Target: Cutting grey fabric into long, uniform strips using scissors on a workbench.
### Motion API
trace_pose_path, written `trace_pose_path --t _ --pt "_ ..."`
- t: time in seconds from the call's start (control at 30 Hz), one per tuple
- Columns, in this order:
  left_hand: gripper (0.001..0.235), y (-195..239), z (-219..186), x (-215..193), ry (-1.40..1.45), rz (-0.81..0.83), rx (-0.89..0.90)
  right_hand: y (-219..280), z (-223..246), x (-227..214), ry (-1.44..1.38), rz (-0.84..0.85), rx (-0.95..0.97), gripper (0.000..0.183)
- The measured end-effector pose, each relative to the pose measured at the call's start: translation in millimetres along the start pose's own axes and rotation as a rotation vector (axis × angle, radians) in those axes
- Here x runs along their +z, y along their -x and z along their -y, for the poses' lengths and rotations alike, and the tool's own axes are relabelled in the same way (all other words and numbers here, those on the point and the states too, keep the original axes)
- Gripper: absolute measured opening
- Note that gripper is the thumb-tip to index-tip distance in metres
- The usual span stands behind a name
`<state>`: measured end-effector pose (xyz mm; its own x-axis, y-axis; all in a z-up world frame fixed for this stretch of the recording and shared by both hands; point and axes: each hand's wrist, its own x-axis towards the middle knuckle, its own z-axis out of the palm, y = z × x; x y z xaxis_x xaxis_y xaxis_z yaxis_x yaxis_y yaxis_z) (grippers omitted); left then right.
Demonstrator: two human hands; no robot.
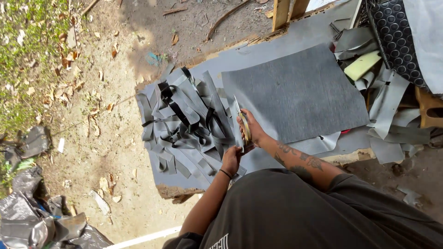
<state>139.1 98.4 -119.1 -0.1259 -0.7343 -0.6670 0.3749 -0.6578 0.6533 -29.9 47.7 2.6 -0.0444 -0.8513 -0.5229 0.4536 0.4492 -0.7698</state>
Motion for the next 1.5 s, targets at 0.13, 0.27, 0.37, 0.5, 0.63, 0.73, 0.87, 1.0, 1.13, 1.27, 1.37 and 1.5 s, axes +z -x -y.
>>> trace_pose_path --t 0.13,0.27,0.37,0.5,0.63,0.73,0.87,1.0,1.13,1.27,1.37,1.5 --pt "0.021 85.2 -59.2 70.3 0.151 0.023 -0.026 -10.9 8.2 1.7 -0.048 -0.012 -0.014 0.059" --pt "0.028 97.5 -75.8 84.9 0.128 -0.027 -0.037 -11.6 14.5 6.1 -0.018 -0.012 -0.012 0.062" --pt "0.036 45.0 -17.6 16.1 0.159 0.114 -0.047 -41.2 1.4 4.2 -0.029 0.004 -0.026 0.069" --pt "0.033 68.7 -42.0 43.4 0.229 0.086 -0.063 -50.9 10.1 5.0 -0.030 -0.022 -0.018 0.064" --pt "0.033 59.0 -31.2 32.1 0.191 0.122 -0.065 -74.7 7.6 1.0 0.121 -0.009 -0.057 0.075" --pt "0.034 38.7 -8.0 7.0 0.180 0.133 -0.063 -89.4 10.5 0.4 0.162 0.007 -0.056 0.082" --pt "0.040 28.6 -1.0 -4.2 0.152 0.134 -0.070 -93.8 18.9 4.8 0.006 -0.051 -0.048 0.070" --pt "0.041 32.7 4.5 -9.1 0.152 0.191 -0.069 -111.7 14.0 1.1 0.108 -0.010 -0.079 0.078" --pt "0.022 42.9 -1.9 -1.4 0.139 0.199 -0.064 -125.8 18.5 -1.0 0.261 -0.049 -0.108 0.079" --pt "0.032 57.9 -19.9 22.2 0.186 0.215 0.027 -132.2 25.3 -6.8 0.162 -0.034 -0.128 0.072" --pt "0.029 31.1 -25.9 11.8 0.009 0.108 0.086 -120.2 18.1 -16.6 0.286 0.035 -0.094 0.070" --pt "0.048 45.1 -63.9 44.6 -0.413 -0.025 0.114 -7.9 26.5 -37.1 0.323 0.180 -0.037 0.072"
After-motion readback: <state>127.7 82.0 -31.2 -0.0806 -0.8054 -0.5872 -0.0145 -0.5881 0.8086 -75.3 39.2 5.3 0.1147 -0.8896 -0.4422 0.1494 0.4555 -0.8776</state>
